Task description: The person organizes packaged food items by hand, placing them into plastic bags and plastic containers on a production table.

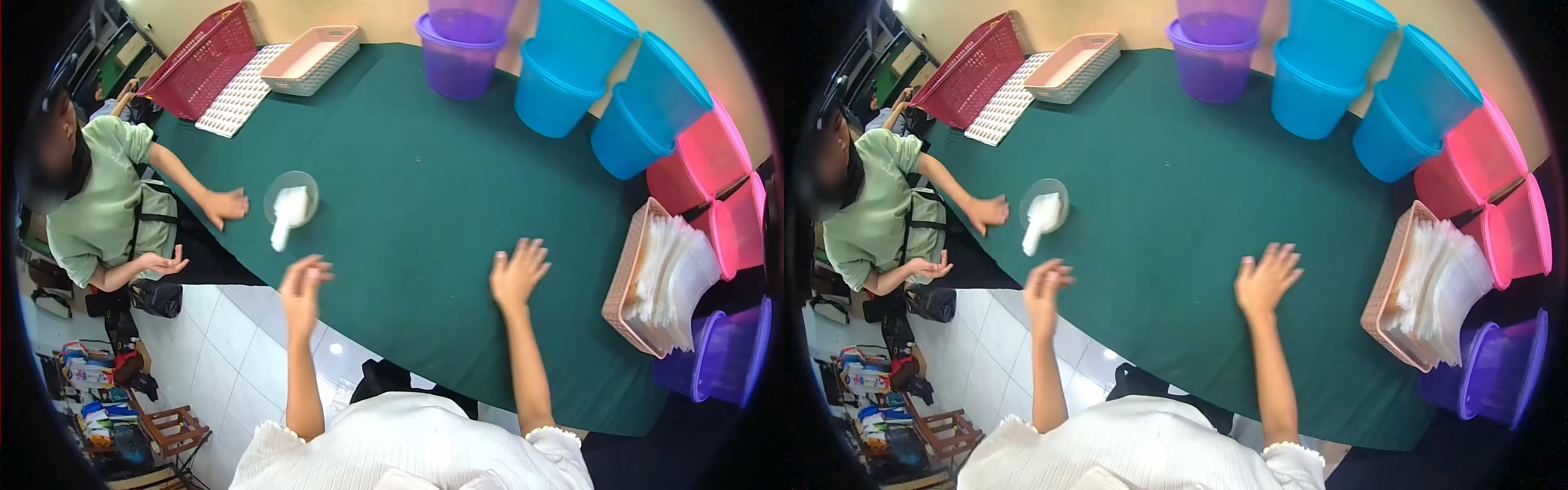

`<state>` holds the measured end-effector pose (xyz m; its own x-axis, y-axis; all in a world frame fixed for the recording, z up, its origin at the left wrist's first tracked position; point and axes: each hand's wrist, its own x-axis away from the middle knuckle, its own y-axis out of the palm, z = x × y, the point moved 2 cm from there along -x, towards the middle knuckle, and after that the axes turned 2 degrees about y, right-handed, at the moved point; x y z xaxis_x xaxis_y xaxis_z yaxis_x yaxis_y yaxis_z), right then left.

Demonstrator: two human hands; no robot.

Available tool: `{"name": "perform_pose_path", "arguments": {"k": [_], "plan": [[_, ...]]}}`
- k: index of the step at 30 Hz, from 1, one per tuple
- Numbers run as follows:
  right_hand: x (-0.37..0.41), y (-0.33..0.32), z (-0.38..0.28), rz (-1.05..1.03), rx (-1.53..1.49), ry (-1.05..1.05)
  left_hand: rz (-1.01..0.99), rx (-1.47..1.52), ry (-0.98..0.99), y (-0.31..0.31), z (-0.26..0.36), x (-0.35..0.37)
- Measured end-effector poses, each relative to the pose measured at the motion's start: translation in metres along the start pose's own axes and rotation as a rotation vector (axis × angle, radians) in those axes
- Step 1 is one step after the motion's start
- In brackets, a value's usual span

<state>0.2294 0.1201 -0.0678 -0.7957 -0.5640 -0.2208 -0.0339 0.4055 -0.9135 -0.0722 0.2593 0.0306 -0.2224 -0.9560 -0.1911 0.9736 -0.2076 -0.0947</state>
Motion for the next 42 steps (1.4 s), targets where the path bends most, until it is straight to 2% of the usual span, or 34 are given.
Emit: {"name": "perform_pose_path", "arguments": {"k": [1,2,3,4,5,6,7,8,11,13,16,20,23,25,29,32,37,40,42], "plan": [[0.015,0.000,-0.053,0.014,-0.004,-0.090,0.137,-0.070,0.044,-0.039,-0.006,-0.016],[0.042,-0.009,-0.104,-0.043,-0.072,-0.328,0.277,-0.065,0.023,-0.069,-0.011,-0.031],[0.071,-0.010,-0.148,-0.293,-0.288,-0.551,0.364,0.002,-0.055,-0.093,-0.019,-0.047],[0.111,-0.001,-0.179,-0.478,-0.483,-0.892,0.366,0.008,-0.120,-0.112,-0.028,-0.063],[0.159,0.029,-0.197,-0.623,-0.675,-1.135,0.294,0.071,-0.158,-0.123,-0.036,-0.076],[0.191,0.031,-0.215,-1.040,-0.901,-1.193,0.240,0.087,-0.237,-0.131,-0.047,-0.090],[0.208,0.025,-0.228,-1.148,-0.944,-1.172,0.183,0.095,-0.316,-0.136,-0.060,-0.103],[0.212,0.022,-0.233,-0.980,-0.927,-1.230,0.106,0.075,-0.381,-0.139,-0.075,-0.113],[0.163,0.012,-0.216,-0.819,-0.848,-1.055,-0.086,0.038,-0.510,-0.122,-0.099,-0.129],[0.125,-0.005,-0.178,-0.522,-0.839,-0.819,-0.226,0.147,-0.487,-0.111,-0.114,-0.137],[0.096,-0.042,-0.101,-0.285,-0.648,-0.409,-0.169,0.263,-0.414,-0.094,-0.121,-0.139],[0.127,-0.094,-0.002,0.032,-0.488,0.111,-0.142,0.214,-0.412,-0.070,-0.122,-0.141],[0.177,-0.120,0.051,0.259,-0.428,0.403,-0.156,0.214,-0.401,-0.036,-0.114,-0.132],[0.208,-0.130,0.078,0.361,-0.372,0.484,-0.279,0.293,-0.395,-0.010,-0.114,-0.120],[0.249,-0.151,0.115,0.487,-0.311,0.576,-0.363,0.389,-0.503,0.065,-0.091,-0.061],[0.265,-0.159,0.141,0.478,-0.288,0.644,-0.587,0.349,-0.530,0.114,-0.087,-0.017],[0.272,-0.159,0.192,0.408,-0.259,0.628,-0.857,0.273,-0.595,0.195,-0.035,0.076],[0.251,-0.180,0.250,0.422,-0.146,0.581,-0.923,0.305,-0.621,0.231,-0.013,0.120],[0.234,-0.185,0.297,0.394,-0.039,0.638,-0.925,0.344,-0.645,0.250,0.001,0.139]]}}
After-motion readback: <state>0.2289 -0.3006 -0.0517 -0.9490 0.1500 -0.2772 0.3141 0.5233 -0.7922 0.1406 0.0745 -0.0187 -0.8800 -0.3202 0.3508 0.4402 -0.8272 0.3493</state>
